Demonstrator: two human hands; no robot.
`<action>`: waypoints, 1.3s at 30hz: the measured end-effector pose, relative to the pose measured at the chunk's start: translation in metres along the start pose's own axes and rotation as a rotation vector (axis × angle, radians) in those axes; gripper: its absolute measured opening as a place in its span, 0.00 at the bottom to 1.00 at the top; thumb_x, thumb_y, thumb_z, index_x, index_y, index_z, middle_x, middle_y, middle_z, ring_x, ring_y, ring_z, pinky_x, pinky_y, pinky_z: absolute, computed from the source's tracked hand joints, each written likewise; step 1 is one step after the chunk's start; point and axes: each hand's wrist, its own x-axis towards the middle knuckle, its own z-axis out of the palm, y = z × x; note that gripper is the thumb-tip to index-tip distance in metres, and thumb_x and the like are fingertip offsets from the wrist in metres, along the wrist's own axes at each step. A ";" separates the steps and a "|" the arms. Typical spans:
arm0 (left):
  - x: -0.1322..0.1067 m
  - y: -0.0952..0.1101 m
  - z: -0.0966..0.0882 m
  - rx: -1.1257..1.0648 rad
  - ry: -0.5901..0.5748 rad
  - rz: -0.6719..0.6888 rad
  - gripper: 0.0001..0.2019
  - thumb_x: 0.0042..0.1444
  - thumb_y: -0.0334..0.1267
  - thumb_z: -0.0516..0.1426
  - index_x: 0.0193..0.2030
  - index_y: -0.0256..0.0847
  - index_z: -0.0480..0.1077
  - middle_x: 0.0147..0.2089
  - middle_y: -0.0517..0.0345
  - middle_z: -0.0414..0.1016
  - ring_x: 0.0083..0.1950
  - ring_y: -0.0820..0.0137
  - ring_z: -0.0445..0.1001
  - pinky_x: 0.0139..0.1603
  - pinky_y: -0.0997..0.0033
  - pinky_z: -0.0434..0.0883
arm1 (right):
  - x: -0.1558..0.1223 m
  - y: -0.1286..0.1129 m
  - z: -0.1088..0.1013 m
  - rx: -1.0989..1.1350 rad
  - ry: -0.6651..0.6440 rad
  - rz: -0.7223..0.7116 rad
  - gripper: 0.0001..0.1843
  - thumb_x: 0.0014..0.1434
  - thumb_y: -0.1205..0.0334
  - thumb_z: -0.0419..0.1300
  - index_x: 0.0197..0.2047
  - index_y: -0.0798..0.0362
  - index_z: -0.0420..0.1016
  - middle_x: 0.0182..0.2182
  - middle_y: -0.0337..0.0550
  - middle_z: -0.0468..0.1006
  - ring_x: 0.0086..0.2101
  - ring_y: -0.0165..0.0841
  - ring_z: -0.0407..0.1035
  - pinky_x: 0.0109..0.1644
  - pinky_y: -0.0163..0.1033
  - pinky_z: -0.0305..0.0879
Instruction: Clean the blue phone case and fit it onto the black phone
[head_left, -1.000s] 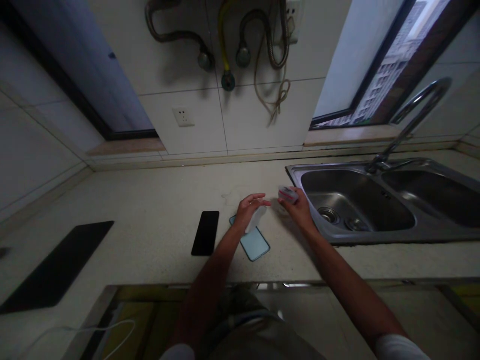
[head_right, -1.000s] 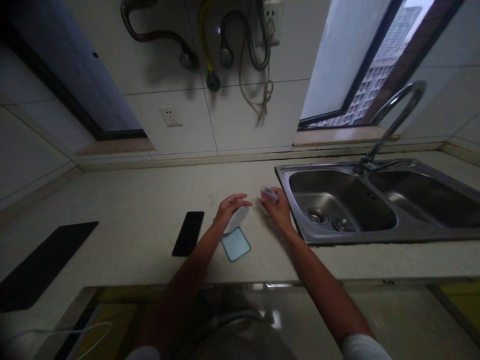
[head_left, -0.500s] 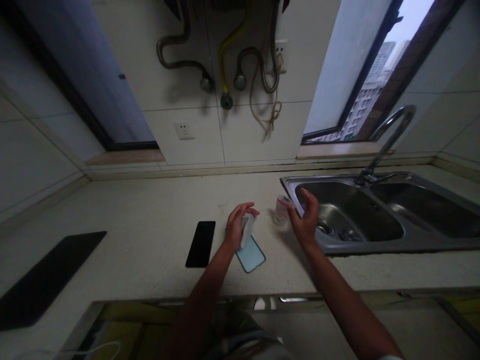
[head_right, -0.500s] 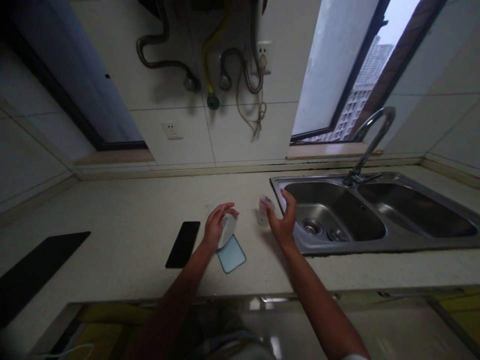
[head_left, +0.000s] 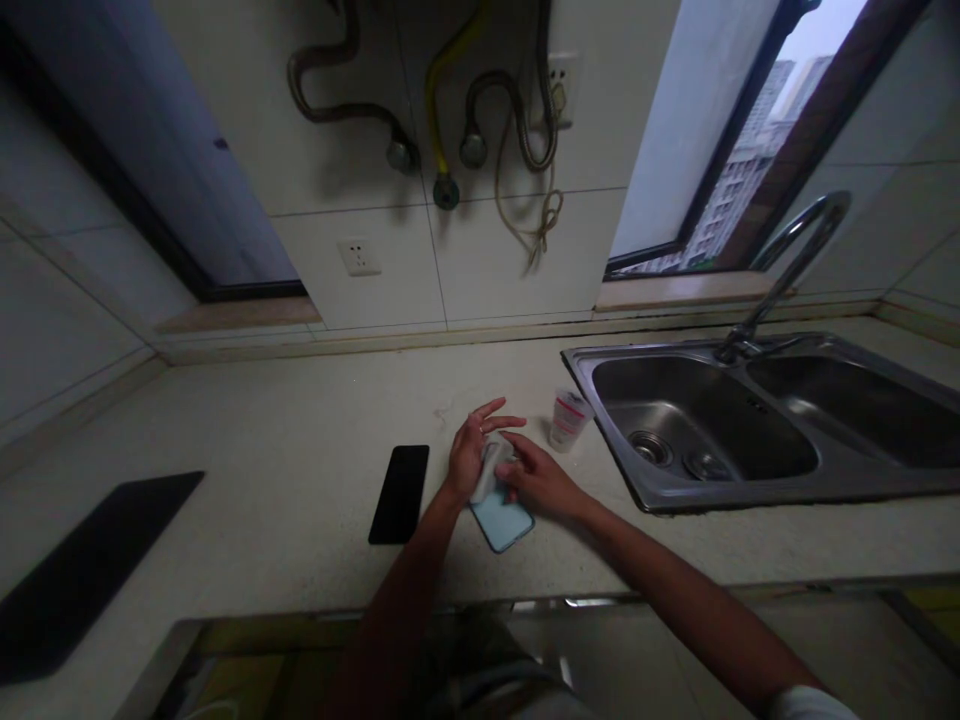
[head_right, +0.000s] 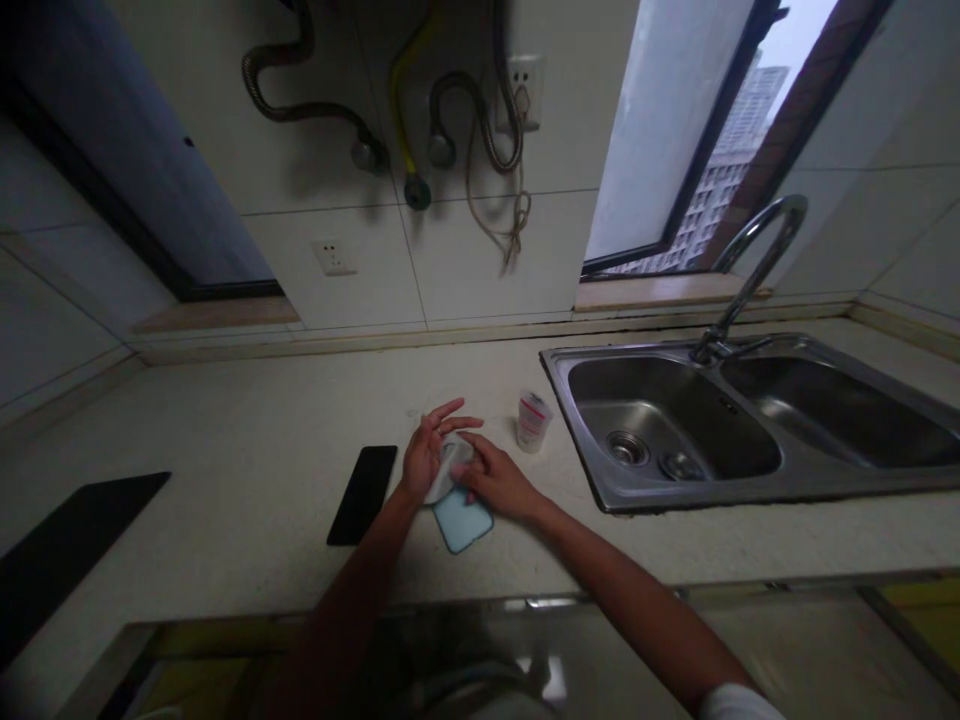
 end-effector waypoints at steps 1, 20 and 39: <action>0.000 0.002 -0.001 0.071 0.020 0.024 0.34 0.57 0.65 0.56 0.58 0.38 0.71 0.46 0.44 0.82 0.39 0.64 0.78 0.42 0.66 0.71 | 0.000 -0.001 0.000 0.032 0.033 0.018 0.27 0.58 0.44 0.65 0.53 0.52 0.71 0.24 0.32 0.71 0.21 0.27 0.65 0.25 0.33 0.61; -0.005 0.002 -0.050 1.651 -0.072 -0.245 0.19 0.59 0.44 0.60 0.54 0.37 0.74 0.59 0.36 0.72 0.61 0.48 0.68 0.59 0.57 0.64 | 0.005 -0.021 -0.021 0.518 0.383 0.014 0.20 0.41 0.50 0.75 0.29 0.52 0.73 0.23 0.34 0.72 0.23 0.29 0.63 0.27 0.34 0.58; 0.022 -0.003 -0.027 -0.215 0.423 -0.337 0.10 0.45 0.40 0.62 0.20 0.40 0.66 0.24 0.57 0.74 0.26 0.71 0.72 0.34 0.70 0.70 | 0.009 -0.006 -0.010 0.899 0.243 0.108 0.14 0.54 0.59 0.69 0.43 0.54 0.77 0.39 0.45 0.84 0.41 0.38 0.78 0.50 0.42 0.75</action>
